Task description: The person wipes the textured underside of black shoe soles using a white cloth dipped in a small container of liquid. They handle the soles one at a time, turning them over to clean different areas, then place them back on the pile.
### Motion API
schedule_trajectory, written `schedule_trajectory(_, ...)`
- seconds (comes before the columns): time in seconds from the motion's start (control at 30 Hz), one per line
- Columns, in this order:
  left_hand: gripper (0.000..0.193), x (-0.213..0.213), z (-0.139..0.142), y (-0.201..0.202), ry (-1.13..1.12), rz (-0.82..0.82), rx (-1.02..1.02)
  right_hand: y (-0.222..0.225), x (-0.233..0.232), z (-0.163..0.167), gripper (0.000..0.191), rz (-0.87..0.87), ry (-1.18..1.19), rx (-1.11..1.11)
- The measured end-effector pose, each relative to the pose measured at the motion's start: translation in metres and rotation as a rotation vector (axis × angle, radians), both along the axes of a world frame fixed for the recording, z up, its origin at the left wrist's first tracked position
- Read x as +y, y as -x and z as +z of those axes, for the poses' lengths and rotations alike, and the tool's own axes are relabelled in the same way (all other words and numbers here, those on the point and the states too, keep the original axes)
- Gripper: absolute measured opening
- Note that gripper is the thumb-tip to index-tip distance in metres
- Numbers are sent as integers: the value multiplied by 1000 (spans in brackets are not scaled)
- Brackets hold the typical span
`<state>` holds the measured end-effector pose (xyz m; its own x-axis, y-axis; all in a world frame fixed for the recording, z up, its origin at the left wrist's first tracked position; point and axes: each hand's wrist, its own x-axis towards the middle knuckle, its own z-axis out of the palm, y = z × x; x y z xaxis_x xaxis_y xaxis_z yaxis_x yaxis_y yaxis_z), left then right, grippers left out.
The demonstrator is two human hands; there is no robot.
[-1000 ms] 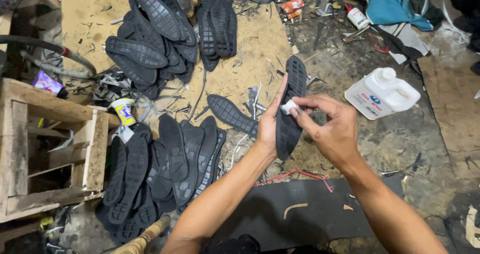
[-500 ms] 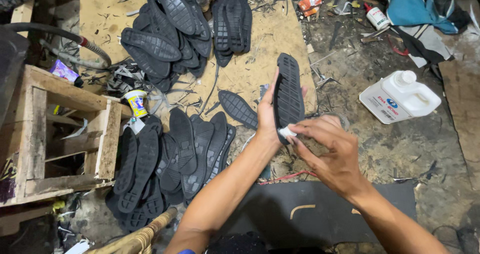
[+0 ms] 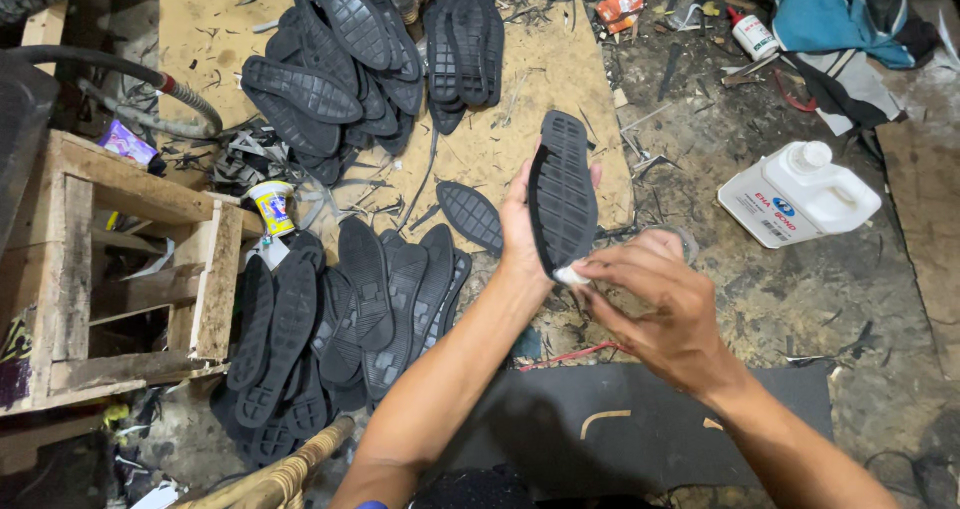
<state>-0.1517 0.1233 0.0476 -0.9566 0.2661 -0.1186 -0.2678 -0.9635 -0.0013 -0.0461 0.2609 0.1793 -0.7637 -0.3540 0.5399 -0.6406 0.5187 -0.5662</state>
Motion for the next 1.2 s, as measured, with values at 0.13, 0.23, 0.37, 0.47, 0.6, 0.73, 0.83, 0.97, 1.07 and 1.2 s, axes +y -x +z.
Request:
schedule_trajectory(0.13, 50, -8, 8, -7, -78, -104, 86, 1, -2, -1, 24, -79, -33, -11)
schedule_trajectory(0.23, 53, -10, 16, -10, -53, -109, 111, -5, -7, -3, 25, -5, 31, 3)
schedule_trajectory(0.37, 54, -14, 29, -15, -24, -131, 63, -1, -6, 0, 23, -47, -11, -14)
schedule_trajectory(0.47, 52, -17, 36, -18, -8, -136, 37, 5, -5, 6, 23, -95, -14, -7)
schedule_trajectory(0.6, 54, -15, 39, -19, -67, -155, 112, -7, -15, 9, 25, -2, 2, 62)
schedule_trajectory(0.73, 53, -16, 37, -19, -75, -151, 140, -13, -18, 5, 27, 61, 35, 49)
schedule_trajectory(0.83, 55, -20, 39, -21, -121, -188, 174, -7, -10, 3, 25, 47, 8, 55)
schedule_trajectory(0.97, 62, -20, 46, -24, -148, -254, 108, 10, 6, 3, 22, -75, -19, 50)
schedule_trajectory(1.07, 64, -17, 49, -27, -153, -289, 151, 15, 16, 4, 22, -171, -43, 74)
schedule_trajectory(1.2, 61, -17, 45, -27, -188, -340, 232, 14, 18, 2, 21, -111, -19, 88)
